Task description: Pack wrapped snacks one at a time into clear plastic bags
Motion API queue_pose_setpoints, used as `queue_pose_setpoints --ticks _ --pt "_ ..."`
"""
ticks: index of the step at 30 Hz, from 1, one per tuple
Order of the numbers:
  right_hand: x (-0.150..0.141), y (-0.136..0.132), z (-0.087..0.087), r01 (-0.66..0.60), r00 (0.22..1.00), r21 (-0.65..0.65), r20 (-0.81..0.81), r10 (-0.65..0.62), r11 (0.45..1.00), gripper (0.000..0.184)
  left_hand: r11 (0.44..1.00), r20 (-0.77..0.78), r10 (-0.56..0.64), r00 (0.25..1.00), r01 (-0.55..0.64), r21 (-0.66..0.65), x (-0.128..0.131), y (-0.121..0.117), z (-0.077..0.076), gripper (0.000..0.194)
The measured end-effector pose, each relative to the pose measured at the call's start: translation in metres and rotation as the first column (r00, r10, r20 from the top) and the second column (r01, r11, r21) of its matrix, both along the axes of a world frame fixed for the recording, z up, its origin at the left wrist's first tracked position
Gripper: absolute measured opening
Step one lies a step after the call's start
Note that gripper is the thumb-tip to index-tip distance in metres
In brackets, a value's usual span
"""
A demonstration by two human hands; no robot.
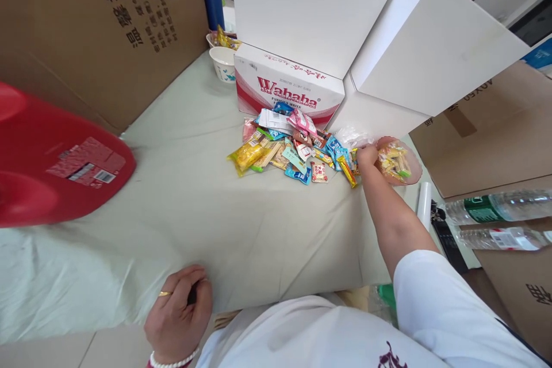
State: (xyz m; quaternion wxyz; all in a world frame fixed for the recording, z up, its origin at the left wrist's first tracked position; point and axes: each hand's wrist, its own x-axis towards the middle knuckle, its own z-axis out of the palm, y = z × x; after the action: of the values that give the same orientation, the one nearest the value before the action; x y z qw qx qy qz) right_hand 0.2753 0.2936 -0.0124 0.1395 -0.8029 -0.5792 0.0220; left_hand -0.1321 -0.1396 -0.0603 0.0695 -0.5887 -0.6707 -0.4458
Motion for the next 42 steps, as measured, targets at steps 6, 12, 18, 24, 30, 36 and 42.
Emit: queue_pose_setpoints --ticks 6,12,18,24,30,36,42 --pt "-0.002 -0.013 -0.001 0.125 0.991 0.093 -0.048 -0.121 0.988 0.032 1.000 0.004 -0.021 1.000 0.021 -0.020 -0.001 -0.001 0.001 0.013" --pt "-0.013 -0.006 0.011 0.155 0.983 0.172 -0.125 -0.134 0.973 0.035 1.000 0.018 -0.004 1.000 0.005 -0.015 0.000 0.000 0.001 0.014" --pt "-0.023 -0.016 0.033 0.103 0.978 0.264 -0.200 -0.050 0.959 0.022 1.000 0.103 0.008 0.995 -0.006 -0.022 -0.001 -0.002 0.001 0.012" --pt "-0.022 -0.113 0.060 0.030 0.764 0.393 -0.602 0.232 0.919 0.014 0.981 0.300 -0.124 0.946 0.162 -0.105 0.003 0.004 0.029 0.012" --pt "-0.044 -0.207 0.045 -0.015 -0.101 0.043 -0.994 0.042 0.999 0.035 0.734 0.587 -0.480 0.651 0.665 -0.137 0.062 0.081 0.054 0.021" --pt "-0.086 -0.248 0.005 -0.048 -0.228 -0.137 -0.963 -0.144 0.989 0.037 0.606 0.681 -0.574 0.454 0.795 -0.019 0.128 0.155 0.036 0.060" --pt "-0.102 -0.269 0.003 -0.198 -0.216 -0.271 -0.925 -0.311 0.942 0.040 0.614 0.848 -0.455 0.272 0.786 0.078 0.131 0.174 0.019 0.022"
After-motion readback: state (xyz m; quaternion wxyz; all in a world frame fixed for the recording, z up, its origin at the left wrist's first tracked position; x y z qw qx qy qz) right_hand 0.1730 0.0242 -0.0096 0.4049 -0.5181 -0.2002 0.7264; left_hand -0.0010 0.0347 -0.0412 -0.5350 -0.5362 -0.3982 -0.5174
